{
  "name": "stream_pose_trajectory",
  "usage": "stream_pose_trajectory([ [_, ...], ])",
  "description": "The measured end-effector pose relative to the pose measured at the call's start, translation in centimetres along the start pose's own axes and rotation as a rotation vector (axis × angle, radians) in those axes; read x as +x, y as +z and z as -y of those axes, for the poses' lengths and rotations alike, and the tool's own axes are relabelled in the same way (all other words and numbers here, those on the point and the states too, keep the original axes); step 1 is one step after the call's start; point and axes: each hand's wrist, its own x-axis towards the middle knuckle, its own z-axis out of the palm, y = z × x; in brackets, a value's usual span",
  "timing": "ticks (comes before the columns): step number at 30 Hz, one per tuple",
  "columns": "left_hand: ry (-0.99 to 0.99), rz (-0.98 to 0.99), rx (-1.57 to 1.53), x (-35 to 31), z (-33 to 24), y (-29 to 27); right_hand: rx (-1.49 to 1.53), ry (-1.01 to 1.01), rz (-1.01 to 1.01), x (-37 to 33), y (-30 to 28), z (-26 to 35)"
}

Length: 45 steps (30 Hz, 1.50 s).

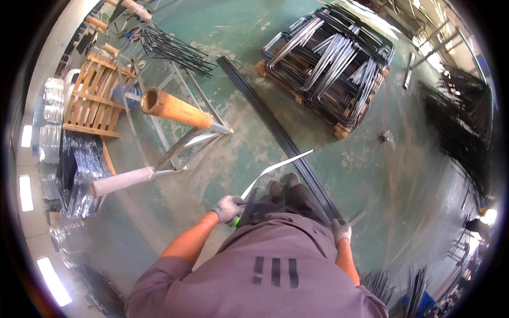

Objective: The person measures and marks a bundle of long metal rods using a tape measure and a marker. They kneel on the floor, align the tape measure along the rods, and make marks at specific intervals.

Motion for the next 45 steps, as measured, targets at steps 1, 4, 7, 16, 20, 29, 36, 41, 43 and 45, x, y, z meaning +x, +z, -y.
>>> stream_pose_trajectory([
  [1,-0.018,-0.006,-0.016,0.4,0.1,-0.8,-0.014,-0.002,-0.005,0.5,0.3,0.3],
  [4,0.11,-0.09,0.134,2.0,3.5,-3.7,-0.066,0.008,0.024,2.7,1.9,2.8],
  [7,-0.021,-0.026,-0.017,-1.0,-0.8,-7.7,-0.163,0.089,0.059,7.9,2.7,4.0],
  [16,-0.022,-0.159,-0.518,-3.3,1.2,-14.4,-0.256,-0.197,0.188,20.5,10.2,24.5],
  [20,-0.021,-0.115,-0.625,-1.8,-1.0,-16.6,-0.501,-0.428,0.225,20.4,14.2,38.8],
  [29,0.031,-0.197,-0.564,5.9,-7.2,-24.4,-0.474,-0.59,0.359,16.9,24.0,55.3],
  [36,0.19,-0.356,-0.672,9.6,-12.0,-28.7,-0.657,-0.655,0.327,20.6,26.4,63.5],
  [41,0.115,-0.441,-0.871,11.1,-19.1,-33.4,-0.612,-0.702,0.404,27.0,29.1,71.5],
  [43,0.141,-0.527,-0.962,12.0,-21.1,-35.6,-0.642,-0.714,0.424,26.5,31.6,76.6],
  [45,0.294,-0.67,-0.95,13.7,-23.5,-36.7,-0.505,-0.714,0.507,28.9,34.6,81.1],
])
